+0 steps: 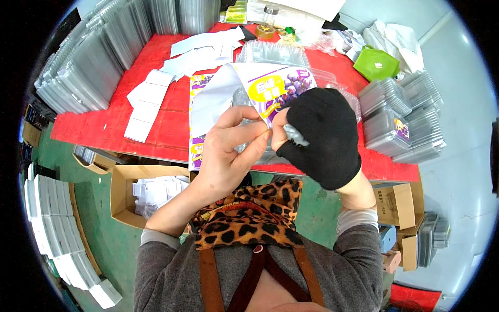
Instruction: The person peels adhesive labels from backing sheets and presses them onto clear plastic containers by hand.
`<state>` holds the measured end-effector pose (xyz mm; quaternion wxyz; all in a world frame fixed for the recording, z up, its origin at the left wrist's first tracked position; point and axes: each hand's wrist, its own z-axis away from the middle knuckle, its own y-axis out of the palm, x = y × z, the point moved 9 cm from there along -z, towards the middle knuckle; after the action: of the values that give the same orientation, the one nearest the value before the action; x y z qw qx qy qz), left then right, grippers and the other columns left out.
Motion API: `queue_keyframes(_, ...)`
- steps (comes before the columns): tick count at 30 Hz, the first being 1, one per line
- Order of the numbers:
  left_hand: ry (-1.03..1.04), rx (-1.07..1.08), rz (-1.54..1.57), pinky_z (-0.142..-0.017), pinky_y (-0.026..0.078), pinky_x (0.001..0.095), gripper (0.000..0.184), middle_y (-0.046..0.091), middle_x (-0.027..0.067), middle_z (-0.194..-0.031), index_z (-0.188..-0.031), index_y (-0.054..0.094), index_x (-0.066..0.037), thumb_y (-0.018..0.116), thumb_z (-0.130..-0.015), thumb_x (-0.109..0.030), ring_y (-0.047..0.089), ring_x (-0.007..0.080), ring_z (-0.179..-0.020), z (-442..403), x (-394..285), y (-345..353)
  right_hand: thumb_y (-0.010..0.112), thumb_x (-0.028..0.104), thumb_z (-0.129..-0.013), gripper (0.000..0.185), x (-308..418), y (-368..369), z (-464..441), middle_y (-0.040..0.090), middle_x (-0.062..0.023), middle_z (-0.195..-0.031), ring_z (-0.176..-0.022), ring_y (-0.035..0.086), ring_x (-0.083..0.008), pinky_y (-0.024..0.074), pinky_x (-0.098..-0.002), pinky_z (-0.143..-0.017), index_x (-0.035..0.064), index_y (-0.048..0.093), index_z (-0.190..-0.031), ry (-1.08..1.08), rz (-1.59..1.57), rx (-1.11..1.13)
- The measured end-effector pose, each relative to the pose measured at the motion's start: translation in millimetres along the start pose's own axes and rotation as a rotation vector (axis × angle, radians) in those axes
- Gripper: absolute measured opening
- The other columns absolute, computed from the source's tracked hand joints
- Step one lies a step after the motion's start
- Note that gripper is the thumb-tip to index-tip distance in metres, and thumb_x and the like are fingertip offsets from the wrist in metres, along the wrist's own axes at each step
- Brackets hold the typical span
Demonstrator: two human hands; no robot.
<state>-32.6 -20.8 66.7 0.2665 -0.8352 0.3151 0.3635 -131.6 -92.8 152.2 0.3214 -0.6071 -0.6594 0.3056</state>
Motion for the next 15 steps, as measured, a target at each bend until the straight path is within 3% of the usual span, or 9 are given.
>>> queue_keyframes(2,-0.03,-0.003,0.014,-0.076,0.05,0.0334,0.011,0.064,0.0142,-0.101,-0.095,0.072,0.003,0.071,-0.087,-0.004,0.065,0.0245,-0.091,0.4,0.5,-1.1,0.079,0.007,-0.067,0.019,-25.8,-3.8,0.8,0.067,-0.0084,-0.082,-0.076,0.066,-0.0247,0.0514,-0.0355,-0.072,0.0042,0.068,-0.082,0.148,-0.237,-0.094)
queue_keyframes(3,-0.053,0.003,0.039,-0.077,0.05,0.0331,0.012,0.064,0.0144,-0.103,-0.095,0.072,0.003,0.07,-0.086,-0.004,0.065,0.0244,-0.092,1.1,3.1,-1.3,0.076,0.008,-0.073,0.015,-43.4,-7.0,0.2,0.068,-0.0107,-0.08,-0.072,0.068,-0.0226,0.0526,-0.0331,-0.069,0.0026,0.067,-0.084,0.18,-0.349,-0.182)
queue_keyframes(4,-0.076,0.01,0.064,-0.078,0.05,0.0328,0.012,0.064,0.0145,-0.104,-0.096,0.071,0.003,0.07,-0.086,-0.004,0.064,0.0242,-0.093,2.2,6.7,-1.7,0.073,0.005,-0.077,0.01,-62.3,-7.1,2.0,0.068,-0.0057,-0.078,-0.072,0.066,-0.0128,0.0524,-0.0274,-0.07,0.0012,0.067,-0.085,0.299,-0.558,-0.193)
queue_keyframes(6,-0.035,0.006,0.103,-0.081,0.05,0.0319,0.015,0.063,0.0151,-0.107,-0.099,0.071,0.003,0.069,-0.086,-0.003,0.064,0.0242,-0.096,3.0,6.5,-1.9,0.072,0.004,-0.081,0.007,-72.9,-4.9,7.6,0.066,-0.0013,-0.076,-0.073,0.062,-0.0073,0.0514,-0.0247,-0.069,0.0002,0.067,-0.085,0.467,-0.863,-0.236)
queue_keyframes(8,0.091,-0.015,0.13,-0.084,0.049,0.0306,0.018,0.062,0.0159,-0.11,-0.102,0.07,0.002,0.067,-0.085,-0.002,0.063,0.0245,-0.099,3.5,-1.7,-3.3,0.07,0.003,-0.082,0.006,-62.4,1.3,4.7,0.066,-0.0013,-0.077,-0.072,0.062,-0.0066,0.0508,-0.0235,-0.068,-0.0003,0.067,-0.086,0.473,-0.748,-0.139)
queue_keyframes(12,-0.148,0.073,0.282,-0.09,0.047,0.0314,0.027,0.062,0.0144,-0.115,-0.116,0.063,0.003,0.065,-0.093,-0.012,0.061,0.0215,-0.106,6.3,-2.3,7.1,0.068,0.006,-0.084,0.008,-44.1,24.8,1.6,0.066,-0.0009,-0.077,-0.069,0.06,-0.0065,0.0498,-0.0238,-0.065,-0.0013,0.067,-0.088,0.544,-0.875,0.047)
queue_keyframes(14,-0.347,0.005,0.436,-0.091,0.047,0.032,0.032,0.062,0.0128,-0.116,-0.12,0.059,0.004,0.062,-0.098,-0.019,0.06,0.0198,-0.108,11.7,11.4,11.7,0.068,0.005,-0.086,0.008,-45.7,26.6,-1.9,0.067,-0.0028,-0.08,-0.073,0.061,-0.0074,0.0502,-0.0246,-0.068,-0.0017,0.067,-0.09,0.508,-0.929,0.027)
queue_keyframes(15,-0.348,0.017,0.411,-0.09,0.047,0.032,0.033,0.063,0.0119,-0.116,-0.121,0.057,0.004,0.059,-0.101,-0.021,0.059,0.0184,-0.106,12.5,13.1,11.1,0.068,0.006,-0.087,0.008,-48.4,27.0,-3.0,0.068,-0.0035,-0.081,-0.075,0.062,-0.0078,0.0504,-0.0249,-0.069,-0.0015,0.068,-0.091,0.473,-0.943,0.001)
